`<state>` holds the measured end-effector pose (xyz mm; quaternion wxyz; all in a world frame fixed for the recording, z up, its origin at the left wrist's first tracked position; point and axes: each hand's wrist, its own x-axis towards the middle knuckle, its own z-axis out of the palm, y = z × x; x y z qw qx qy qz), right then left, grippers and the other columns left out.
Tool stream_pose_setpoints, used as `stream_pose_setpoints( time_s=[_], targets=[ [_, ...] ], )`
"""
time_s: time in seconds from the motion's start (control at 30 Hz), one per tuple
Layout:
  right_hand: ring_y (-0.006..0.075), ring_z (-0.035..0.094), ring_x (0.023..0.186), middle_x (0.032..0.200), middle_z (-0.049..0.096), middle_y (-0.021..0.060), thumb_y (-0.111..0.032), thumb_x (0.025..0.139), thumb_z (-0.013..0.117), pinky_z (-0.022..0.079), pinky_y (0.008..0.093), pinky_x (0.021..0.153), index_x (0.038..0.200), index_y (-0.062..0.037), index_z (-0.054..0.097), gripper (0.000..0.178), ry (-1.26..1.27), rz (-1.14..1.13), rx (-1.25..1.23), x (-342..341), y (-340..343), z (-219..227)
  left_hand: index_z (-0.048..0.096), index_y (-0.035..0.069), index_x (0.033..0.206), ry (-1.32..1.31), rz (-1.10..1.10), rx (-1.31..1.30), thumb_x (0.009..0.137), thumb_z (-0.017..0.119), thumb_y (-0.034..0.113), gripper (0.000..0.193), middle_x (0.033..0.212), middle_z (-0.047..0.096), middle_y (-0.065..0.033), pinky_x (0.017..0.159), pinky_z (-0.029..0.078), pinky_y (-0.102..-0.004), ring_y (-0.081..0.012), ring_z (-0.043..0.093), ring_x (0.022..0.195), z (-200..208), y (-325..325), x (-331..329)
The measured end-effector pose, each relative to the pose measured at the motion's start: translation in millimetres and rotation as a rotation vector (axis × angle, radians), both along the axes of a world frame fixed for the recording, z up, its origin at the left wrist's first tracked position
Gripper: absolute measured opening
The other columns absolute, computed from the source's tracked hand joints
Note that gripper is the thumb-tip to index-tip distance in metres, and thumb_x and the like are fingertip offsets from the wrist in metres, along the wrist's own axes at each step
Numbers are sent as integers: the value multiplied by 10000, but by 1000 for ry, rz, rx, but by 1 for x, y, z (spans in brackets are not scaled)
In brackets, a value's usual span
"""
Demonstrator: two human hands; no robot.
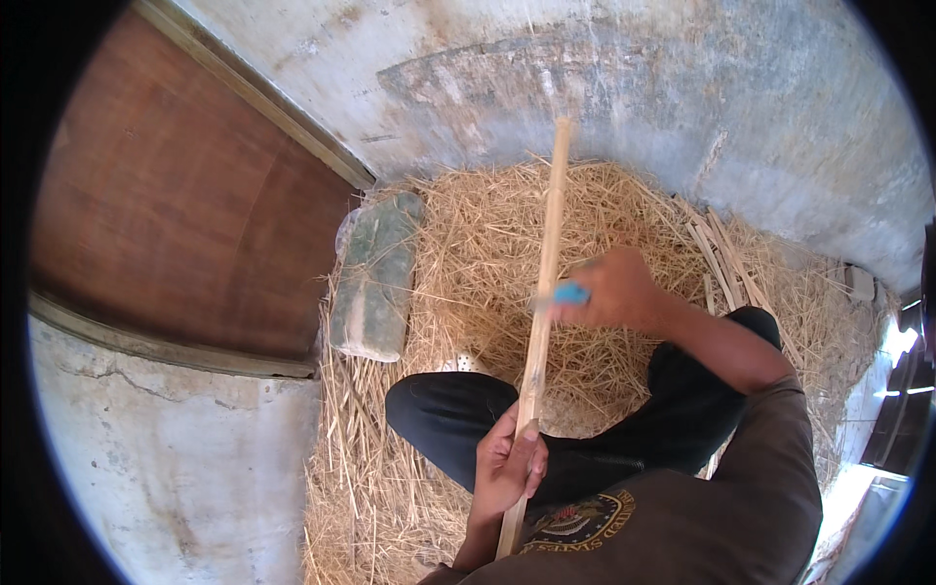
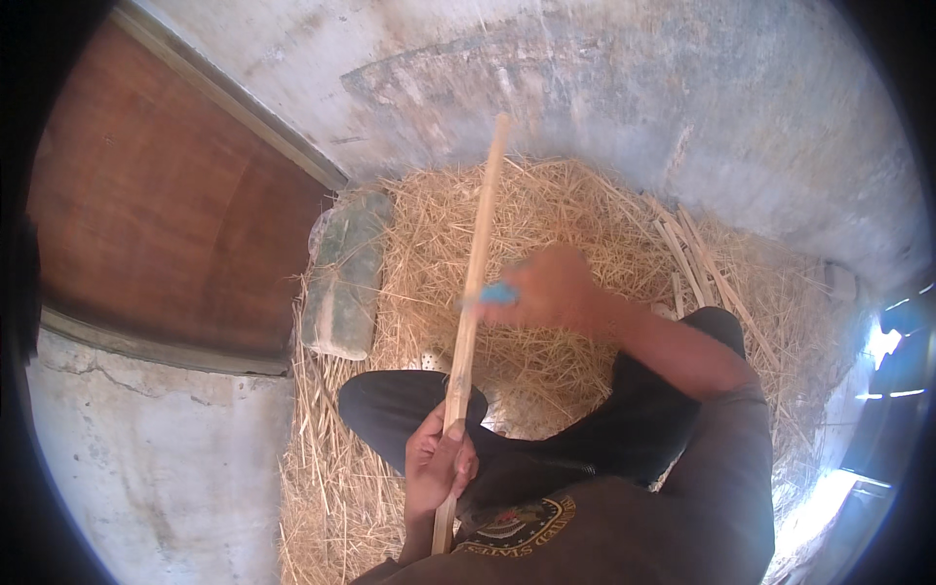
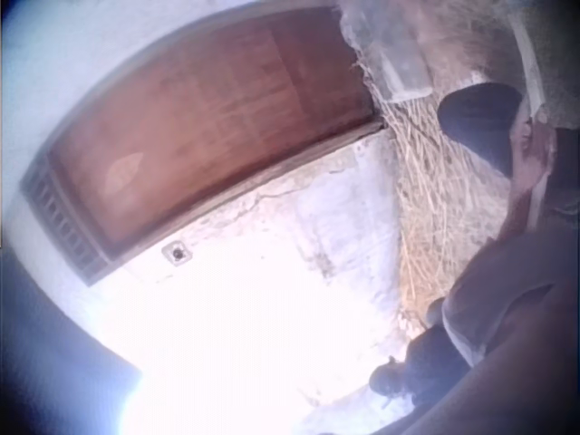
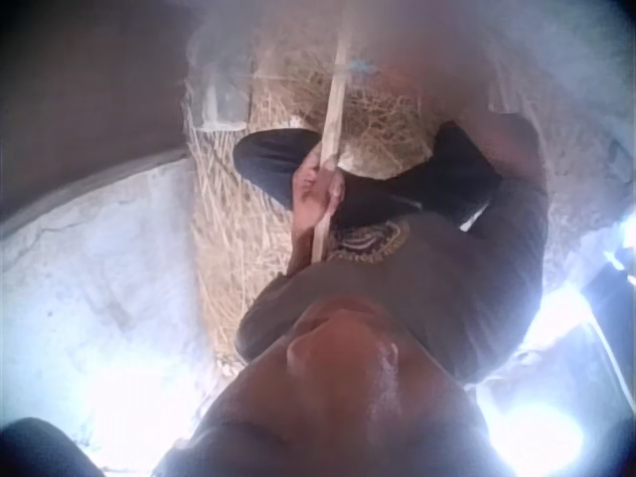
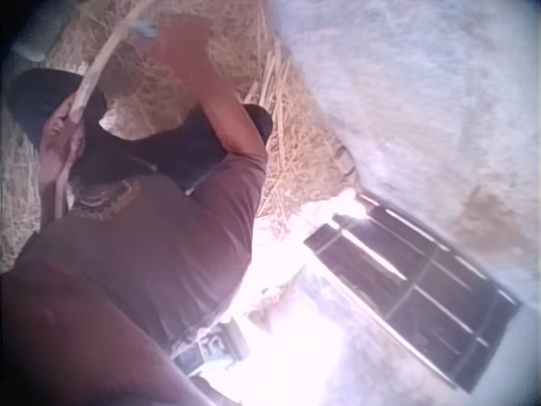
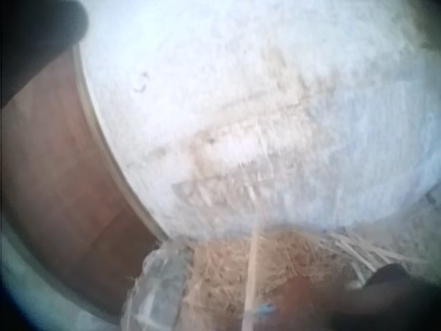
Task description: The person sits on a straw-covered floor and uses a blue utility knife to shave the surface of a long bamboo pole. They hold the pole with their left hand and repeatedly scrape the knife along its length to remove the outer layer, creating thin strips of bamboo.
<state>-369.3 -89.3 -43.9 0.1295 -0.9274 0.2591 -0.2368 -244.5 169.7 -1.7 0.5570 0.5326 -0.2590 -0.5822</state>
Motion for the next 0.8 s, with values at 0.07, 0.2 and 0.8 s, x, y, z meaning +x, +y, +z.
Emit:
stream_pose_setpoints(
  time_s=[0.07, 0.2, 0.8],
  targets=[
    [203, 504, 393, 450, 508, 51, -746, 807, 511, 390, 366, 404, 592, -97, 632, 694, -25, 47, 3, 6, 7, -3, 345, 24, 1433, -22, -12, -13, 1026, 418, 127, 426, 600, 474, -8, 372, 337, -179, -44, 385, 394, 1, 0, 2],
    [207, 462, 372, 439, 468, 54, -723, 820, 531, 370, 352, 390, 542, -103, 574, 681, -24, -212, -24, -6, -62, -13, 312, 29, 1452, -22, -64, 62, 1025, 423, 136, 454, 621, 485, -8, 374, 340, -178, -40, 394, 412, 4, 11, -6],
    [235, 483, 400, 442, 451, 55, -679, 807, 586, 390, 382, 441, 600, -104, 568, 612, 17, -124, 73, -27, -24, 8, 292, 68, 1486, -83, -34, 110, 1019, 436, 111, 490, 658, 490, 1, 390, 348, -170, -34, 391, 447, 7, 21, -1]
  ],
)
